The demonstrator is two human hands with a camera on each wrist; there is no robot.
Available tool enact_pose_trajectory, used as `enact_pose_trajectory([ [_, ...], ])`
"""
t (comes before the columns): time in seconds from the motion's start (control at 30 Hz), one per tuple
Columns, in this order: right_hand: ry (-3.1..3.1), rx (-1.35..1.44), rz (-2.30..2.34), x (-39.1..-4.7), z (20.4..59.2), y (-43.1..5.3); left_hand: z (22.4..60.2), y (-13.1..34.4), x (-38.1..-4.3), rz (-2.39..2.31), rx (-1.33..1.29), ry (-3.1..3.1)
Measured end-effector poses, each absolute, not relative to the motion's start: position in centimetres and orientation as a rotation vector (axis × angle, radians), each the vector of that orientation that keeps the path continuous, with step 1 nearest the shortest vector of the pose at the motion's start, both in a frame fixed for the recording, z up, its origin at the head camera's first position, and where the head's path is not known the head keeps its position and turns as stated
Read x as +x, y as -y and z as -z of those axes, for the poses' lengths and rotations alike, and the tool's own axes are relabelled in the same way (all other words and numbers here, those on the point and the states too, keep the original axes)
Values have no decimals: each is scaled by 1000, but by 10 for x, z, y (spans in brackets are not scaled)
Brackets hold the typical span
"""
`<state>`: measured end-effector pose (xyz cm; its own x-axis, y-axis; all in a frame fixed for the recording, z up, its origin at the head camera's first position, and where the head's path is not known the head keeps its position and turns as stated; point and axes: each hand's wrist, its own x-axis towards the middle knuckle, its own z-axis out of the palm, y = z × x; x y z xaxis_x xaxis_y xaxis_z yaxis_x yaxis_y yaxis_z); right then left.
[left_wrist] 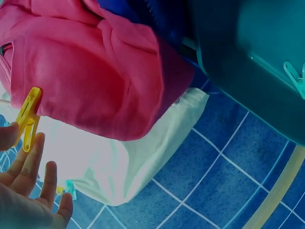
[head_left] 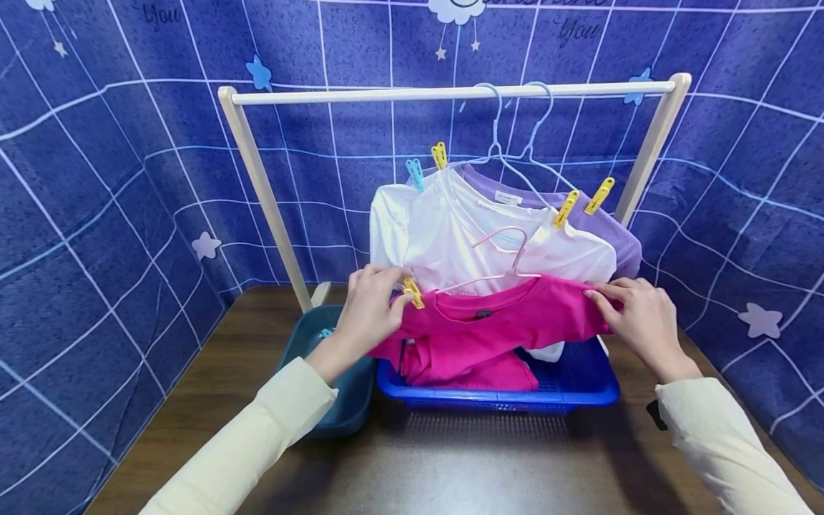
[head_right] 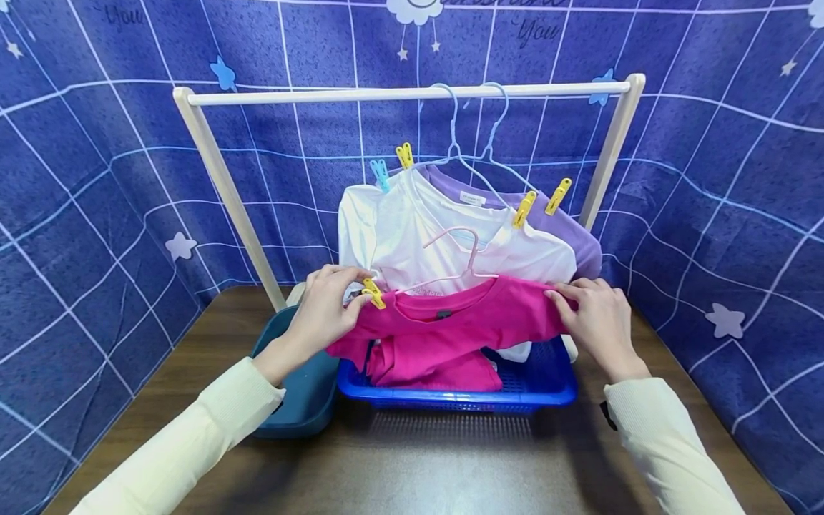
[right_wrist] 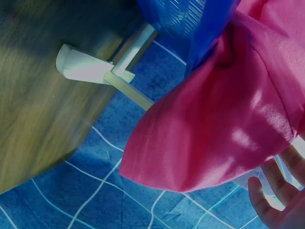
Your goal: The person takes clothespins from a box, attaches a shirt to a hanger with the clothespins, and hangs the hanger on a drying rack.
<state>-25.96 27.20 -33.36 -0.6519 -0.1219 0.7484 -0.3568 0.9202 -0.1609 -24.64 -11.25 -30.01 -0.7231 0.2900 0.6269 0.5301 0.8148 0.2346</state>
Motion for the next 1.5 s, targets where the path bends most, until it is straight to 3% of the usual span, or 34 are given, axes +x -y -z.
enact_pose_trajectory([
  [0.47,2265,345,-357,-260,335,-273,299,140,-254,430,-531,2514],
  [0.87,2259,352,-331,-259,337,-275,339,175,-276,329,-299,2628],
  [1.5,2305,334,-354,-258,339,-275,395,204,-299,-164,-317,2888],
])
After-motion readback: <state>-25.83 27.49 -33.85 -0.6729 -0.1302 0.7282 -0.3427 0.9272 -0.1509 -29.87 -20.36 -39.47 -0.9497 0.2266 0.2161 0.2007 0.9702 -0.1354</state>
